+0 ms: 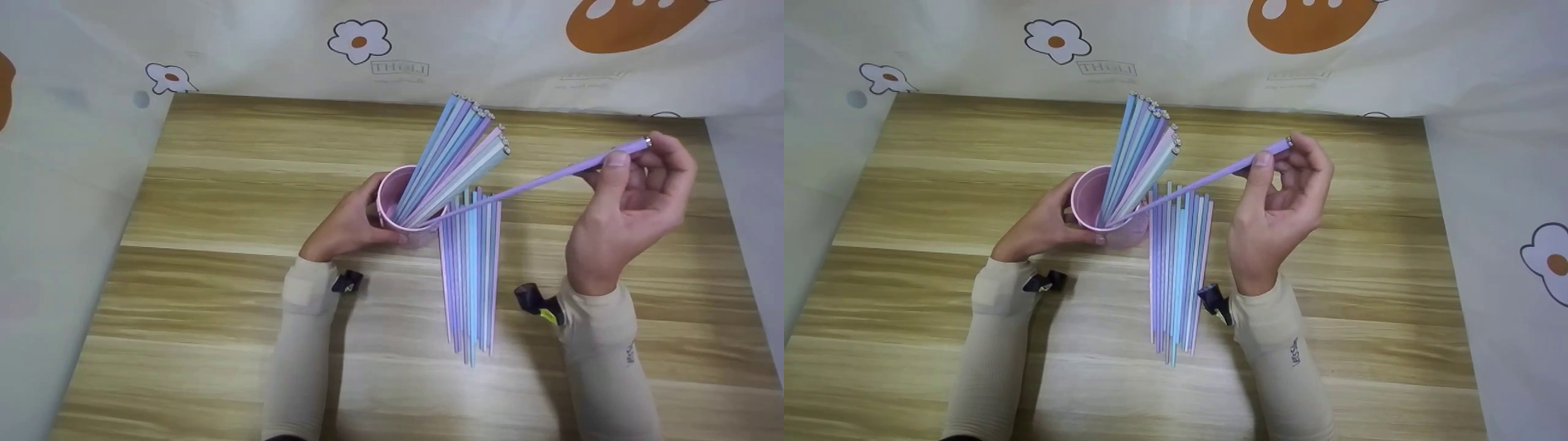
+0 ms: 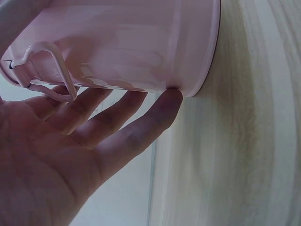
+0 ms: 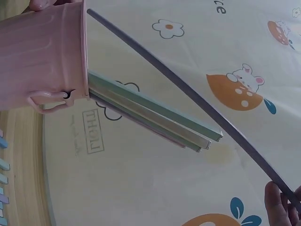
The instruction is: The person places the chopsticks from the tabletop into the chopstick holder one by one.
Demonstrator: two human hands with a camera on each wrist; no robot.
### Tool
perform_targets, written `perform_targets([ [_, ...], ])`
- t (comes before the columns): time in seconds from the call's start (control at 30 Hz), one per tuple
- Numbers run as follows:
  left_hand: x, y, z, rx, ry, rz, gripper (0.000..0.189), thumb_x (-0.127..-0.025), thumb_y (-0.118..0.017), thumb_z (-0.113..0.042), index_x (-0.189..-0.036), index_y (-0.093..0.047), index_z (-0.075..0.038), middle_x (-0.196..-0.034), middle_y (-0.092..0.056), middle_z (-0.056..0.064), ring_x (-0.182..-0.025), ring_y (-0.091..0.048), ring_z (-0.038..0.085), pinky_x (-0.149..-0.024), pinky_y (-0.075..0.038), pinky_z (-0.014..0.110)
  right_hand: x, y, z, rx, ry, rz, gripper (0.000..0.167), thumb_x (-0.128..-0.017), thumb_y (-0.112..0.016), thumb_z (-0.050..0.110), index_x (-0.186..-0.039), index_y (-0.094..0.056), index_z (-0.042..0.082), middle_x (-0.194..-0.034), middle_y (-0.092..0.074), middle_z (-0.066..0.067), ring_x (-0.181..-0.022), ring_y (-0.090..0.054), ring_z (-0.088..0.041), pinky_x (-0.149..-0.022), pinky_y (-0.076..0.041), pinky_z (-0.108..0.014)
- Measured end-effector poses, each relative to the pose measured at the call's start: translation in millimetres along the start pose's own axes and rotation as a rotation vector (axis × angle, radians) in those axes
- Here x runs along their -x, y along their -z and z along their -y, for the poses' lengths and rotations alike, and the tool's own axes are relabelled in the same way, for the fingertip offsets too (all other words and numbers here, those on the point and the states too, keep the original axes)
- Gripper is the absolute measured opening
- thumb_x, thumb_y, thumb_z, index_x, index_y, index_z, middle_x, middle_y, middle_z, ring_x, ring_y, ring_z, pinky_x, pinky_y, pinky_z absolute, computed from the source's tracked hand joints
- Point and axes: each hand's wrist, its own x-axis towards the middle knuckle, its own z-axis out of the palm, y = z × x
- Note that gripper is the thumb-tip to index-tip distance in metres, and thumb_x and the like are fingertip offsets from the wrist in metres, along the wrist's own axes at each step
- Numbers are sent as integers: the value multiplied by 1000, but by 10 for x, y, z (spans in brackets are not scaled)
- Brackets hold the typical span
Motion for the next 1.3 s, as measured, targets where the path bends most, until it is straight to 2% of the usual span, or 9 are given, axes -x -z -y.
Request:
perform_targets([
  [0.23,6,10,13,-5,3,-5,95,-63,-89,5,-146,-45,-11,-141,-53,4,-132,-49,17,-111,-41,31,8,-54,-23,-4,22,-11,23,-89,-56,-15,-112,-52,-13,-87,-51,-23,-69,-54,-34,-65,-61,-42],
  [0.53,14,4,8,18,34,-5,97,-63,-90,5,-147,-43,-8,-142,-52,7,-133,-49,19,-111,-41,30,168,-159,-212,64,68,80,24,-88,-55,-18,-111,-54,-11,-93,-54,-19,-81,-56,-29,-67,-59,-32],
  [0.63,22,-6,-50,13,42,-9,97,-63,-88,9,-147,-41,-4,-143,-50,13,-135,-47,24,-113,-39,33,234,-173,-291,83,82,130,25,-87,-55,-18,-111,-53,-12,-95,-55,-18,-83,-56,-28,-67,-60,-31],
  [0.77,50,-15,-222,15,44,-8,94,-64,-85,12,-146,-40,2,-143,-50,18,-135,-46,30,-114,-38,35,320,-175,-385,108,95,215,25,-88,-56,-16,-113,-53,-12,-96,-55,-15,-83,-57,-28,-65,-60,-30],
  [0.87,69,-17,-322,11,44,-4,92,-64,-85,11,-145,-41,4,-143,-50,18,-135,-46,30,-114,-38,34,382,-174,-448,131,103,274,26,-89,-57,-15,-114,-52,-12,-97,-56,-12,-84,-58,-28,-64,-60,-30],
  [0.97,74,-14,-355,0,42,-4,92,-64,-86,10,-145,-41,4,-143,-50,19,-135,-47,30,-114,-39,34,430,-184,-501,157,105,307,26,-89,-58,-14,-114,-53,-12,-98,-57,-10,-84,-59,-28,-64,-61,-30],
  [1.1,66,-12,-327,-6,40,-5,94,-64,-87,7,-145,-41,4,-143,-51,18,-135,-47,29,-114,-38,37,473,-202,-555,204,120,343,26,-89,-60,-13,-114,-53,-12,-100,-58,-7,-85,-61,-25,-67,-62,-32],
  [1.3,19,-21,-82,-29,45,-15,99,-62,-90,4,-148,-41,-5,-144,-51,12,-135,-47,24,-114,-37,35,500,-217,-606,259,142,372,25,-89,-62,-11,-113,-54,-12,-100,-60,-7,-85,-63,-23,-68,-63,-34],
])
